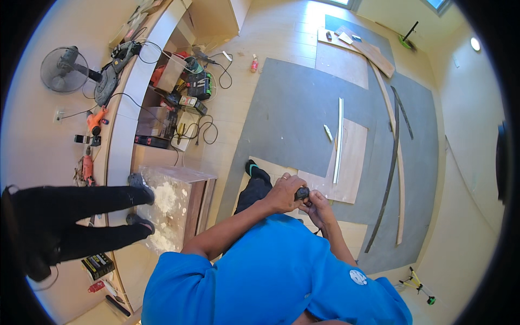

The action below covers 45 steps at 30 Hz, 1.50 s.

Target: The person measures a ceiling recess with a tape measure, then positions and secures a flexible LED strip along the curved ceiling edge. They handle a cardboard sheet to align or protect the area while installing the strip.

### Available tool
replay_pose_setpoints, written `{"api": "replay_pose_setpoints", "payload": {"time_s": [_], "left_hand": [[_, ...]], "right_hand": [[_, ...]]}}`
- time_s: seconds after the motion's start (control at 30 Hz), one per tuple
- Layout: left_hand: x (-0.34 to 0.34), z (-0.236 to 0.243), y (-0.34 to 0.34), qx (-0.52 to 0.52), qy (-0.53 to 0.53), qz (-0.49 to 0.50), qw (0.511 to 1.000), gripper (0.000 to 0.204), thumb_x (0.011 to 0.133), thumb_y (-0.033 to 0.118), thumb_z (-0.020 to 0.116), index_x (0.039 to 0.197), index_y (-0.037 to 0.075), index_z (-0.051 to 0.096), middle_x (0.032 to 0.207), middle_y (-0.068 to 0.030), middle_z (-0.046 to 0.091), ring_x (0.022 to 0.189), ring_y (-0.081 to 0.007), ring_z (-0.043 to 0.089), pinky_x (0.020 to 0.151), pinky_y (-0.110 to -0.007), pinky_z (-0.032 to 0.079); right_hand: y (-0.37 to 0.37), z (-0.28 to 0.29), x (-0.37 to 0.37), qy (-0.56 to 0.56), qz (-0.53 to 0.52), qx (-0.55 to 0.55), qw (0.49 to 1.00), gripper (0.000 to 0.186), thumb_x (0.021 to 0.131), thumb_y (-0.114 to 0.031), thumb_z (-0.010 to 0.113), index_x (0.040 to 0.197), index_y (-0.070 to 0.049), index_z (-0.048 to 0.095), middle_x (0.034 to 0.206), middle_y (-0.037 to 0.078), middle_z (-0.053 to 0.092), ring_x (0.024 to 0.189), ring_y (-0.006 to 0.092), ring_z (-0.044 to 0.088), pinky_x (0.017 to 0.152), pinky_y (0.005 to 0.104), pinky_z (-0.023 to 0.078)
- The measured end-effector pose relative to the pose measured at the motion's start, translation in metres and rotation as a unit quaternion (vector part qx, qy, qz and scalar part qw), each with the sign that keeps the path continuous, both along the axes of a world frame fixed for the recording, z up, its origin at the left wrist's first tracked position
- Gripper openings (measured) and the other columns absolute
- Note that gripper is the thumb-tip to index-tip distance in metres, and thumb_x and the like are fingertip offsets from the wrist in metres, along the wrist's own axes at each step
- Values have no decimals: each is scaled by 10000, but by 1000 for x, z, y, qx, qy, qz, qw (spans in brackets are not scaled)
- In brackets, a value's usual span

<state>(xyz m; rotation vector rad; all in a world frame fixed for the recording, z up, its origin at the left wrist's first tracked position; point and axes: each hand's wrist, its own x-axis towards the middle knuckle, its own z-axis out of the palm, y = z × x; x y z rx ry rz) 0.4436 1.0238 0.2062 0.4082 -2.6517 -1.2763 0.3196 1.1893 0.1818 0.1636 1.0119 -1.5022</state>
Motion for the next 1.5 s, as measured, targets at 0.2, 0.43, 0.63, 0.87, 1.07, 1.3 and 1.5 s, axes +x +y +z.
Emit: {"api": "replay_pose_setpoints", "payload": {"time_s": [0.2,0.43,0.63,0.87,1.07,1.3,1.5], "left_hand": [[14,17,-131,184,12,24,983,545,733,-46,679,1240,90,534,1304,-211,477,1154,-411,548,922,-446,502],[-11,41,-253,165,-116,-34,979,755,752,-35,733,1435,117,449,1371,-214,569,1280,-426,547,1047,-469,476],[-73,44,-368,137,-104,-37,984,837,837,183,768,1548,99,336,1479,-226,500,1342,-421,507,1104,-458,439],[-139,50,-511,216,-94,36,971,734,935,475,674,1490,58,432,1417,-247,559,1314,-393,551,1095,-448,442],[-144,85,-601,214,-33,111,970,636,975,395,644,1484,81,428,1368,-160,554,1291,-286,519,1107,-420,400],[-63,97,-684,286,-105,262,916,692,960,460,669,1489,69,453,1325,-149,580,1185,-219,566,997,-359,462],[17,67,-782,274,-148,318,895,680,940,380,724,1503,86,484,1444,-134,536,1322,-237,488,1117,-358,373]], "right_hand": [[-150,24,-20,6,100,-14,995,164,1034,-233,611,942,-98,602,890,42,640,841,139,658,825,381,624],[-269,27,-48,138,184,53,972,194,1021,-285,655,1004,-92,658,902,-5,643,832,94,627,737,271,554],[-385,13,-110,67,182,66,979,181,987,-284,704,972,-109,663,871,4,638,740,83,591,666,239,502],[-553,-8,-195,70,274,-48,958,193,958,-272,728,1013,-113,633,890,-2,633,725,104,587,672,268,509],[-700,9,-221,102,369,-132,914,178,892,-151,773,920,-110,602,867,11,648,796,113,612,780,292,521],[-877,123,-256,175,399,-302,848,209,831,-26,775,842,-113,585,869,26,636,793,132,626,729,277,491],[-1050,218,-331,223,232,-483,814,204,815,-129,805,814,-126,601,822,8,596,801,130,596,761,275,484]]}}
